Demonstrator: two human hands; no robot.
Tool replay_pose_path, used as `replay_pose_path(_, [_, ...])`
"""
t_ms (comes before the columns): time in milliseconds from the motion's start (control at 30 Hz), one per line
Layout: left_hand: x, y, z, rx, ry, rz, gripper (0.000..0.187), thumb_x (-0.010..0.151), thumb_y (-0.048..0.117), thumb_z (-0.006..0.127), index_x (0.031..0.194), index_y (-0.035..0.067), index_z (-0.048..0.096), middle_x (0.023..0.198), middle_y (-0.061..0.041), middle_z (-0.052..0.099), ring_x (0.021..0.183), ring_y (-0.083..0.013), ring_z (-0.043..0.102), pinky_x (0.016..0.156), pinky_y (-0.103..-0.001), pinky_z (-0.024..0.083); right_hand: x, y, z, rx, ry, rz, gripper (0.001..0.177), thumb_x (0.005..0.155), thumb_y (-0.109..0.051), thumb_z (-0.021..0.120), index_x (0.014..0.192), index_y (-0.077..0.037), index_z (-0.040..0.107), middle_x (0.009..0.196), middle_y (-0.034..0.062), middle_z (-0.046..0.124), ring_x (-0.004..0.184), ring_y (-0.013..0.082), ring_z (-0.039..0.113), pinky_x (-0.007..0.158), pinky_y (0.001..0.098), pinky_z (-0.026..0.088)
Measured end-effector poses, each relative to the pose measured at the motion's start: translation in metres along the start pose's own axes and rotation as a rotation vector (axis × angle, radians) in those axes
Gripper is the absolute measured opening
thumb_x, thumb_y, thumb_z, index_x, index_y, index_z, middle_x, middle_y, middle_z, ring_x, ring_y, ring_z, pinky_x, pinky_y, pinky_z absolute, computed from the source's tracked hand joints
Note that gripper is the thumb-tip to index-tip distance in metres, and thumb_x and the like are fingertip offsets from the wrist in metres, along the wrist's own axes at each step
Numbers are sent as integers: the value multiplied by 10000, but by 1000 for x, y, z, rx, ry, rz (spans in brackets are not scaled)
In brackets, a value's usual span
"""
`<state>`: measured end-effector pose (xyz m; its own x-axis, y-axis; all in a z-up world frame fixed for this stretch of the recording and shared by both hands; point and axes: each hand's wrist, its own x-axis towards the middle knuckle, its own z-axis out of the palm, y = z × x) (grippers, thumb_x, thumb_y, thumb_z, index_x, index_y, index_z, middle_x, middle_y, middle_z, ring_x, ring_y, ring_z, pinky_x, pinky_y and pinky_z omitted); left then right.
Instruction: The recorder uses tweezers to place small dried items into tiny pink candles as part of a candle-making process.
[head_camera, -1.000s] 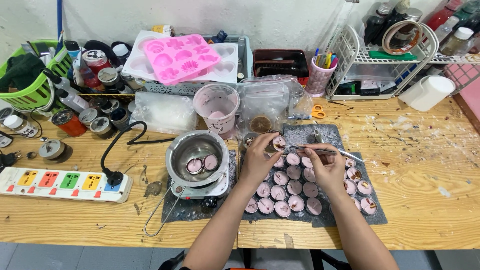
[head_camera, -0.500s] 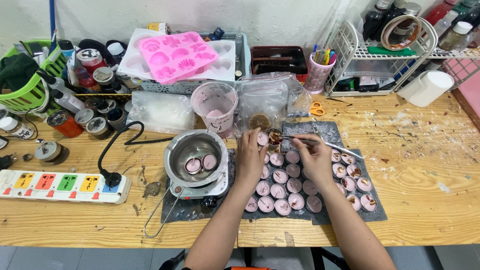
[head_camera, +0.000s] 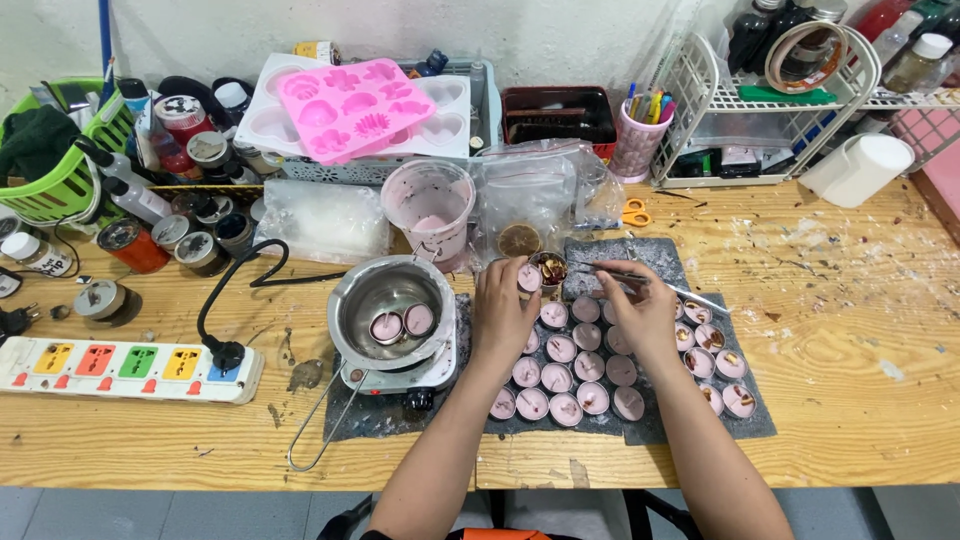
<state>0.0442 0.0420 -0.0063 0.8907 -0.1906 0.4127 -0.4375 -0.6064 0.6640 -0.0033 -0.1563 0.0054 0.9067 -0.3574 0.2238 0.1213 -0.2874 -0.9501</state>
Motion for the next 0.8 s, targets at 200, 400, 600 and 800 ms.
replay_pose_path(200, [-7,3,15,-120,-94,147,545,842,165,771,1334,45,570,1298,-147,591,1269,-349,527,1101,-456,425,6,-2,-36,334,160,-185,143,1052,-54,640,1189,-13,650,1138,126,727,1025,186,737,763,315,650])
replay_pose_path(400, [-32,58,35,-236,-561,341,522,843,255,816,1284,66,611,1276,-153,575,1266,-326,506,1096,-472,420,8,-2,-82,534,438,-162,226,1061,-137,723,1232,-7,653,1090,84,697,976,188,736,658,295,604])
replay_pose_path(600, [-38,86,58,-29,-520,543,556,776,205,815,1283,78,629,1206,-115,656,1185,-302,585,1111,-463,403,13,5,-77,519,408,-94,280,1013,-187,737,1215,-13,651,1001,81,725,911,177,752,617,285,601])
replay_pose_path(800, [-17,87,91,138,-417,485,616,745,93,792,1321,44,578,1152,-131,681,1150,-320,606,1055,-474,414,11,2,-71,491,378,-101,278,1018,-178,736,1207,9,658,966,87,728,895,166,744,623,272,594])
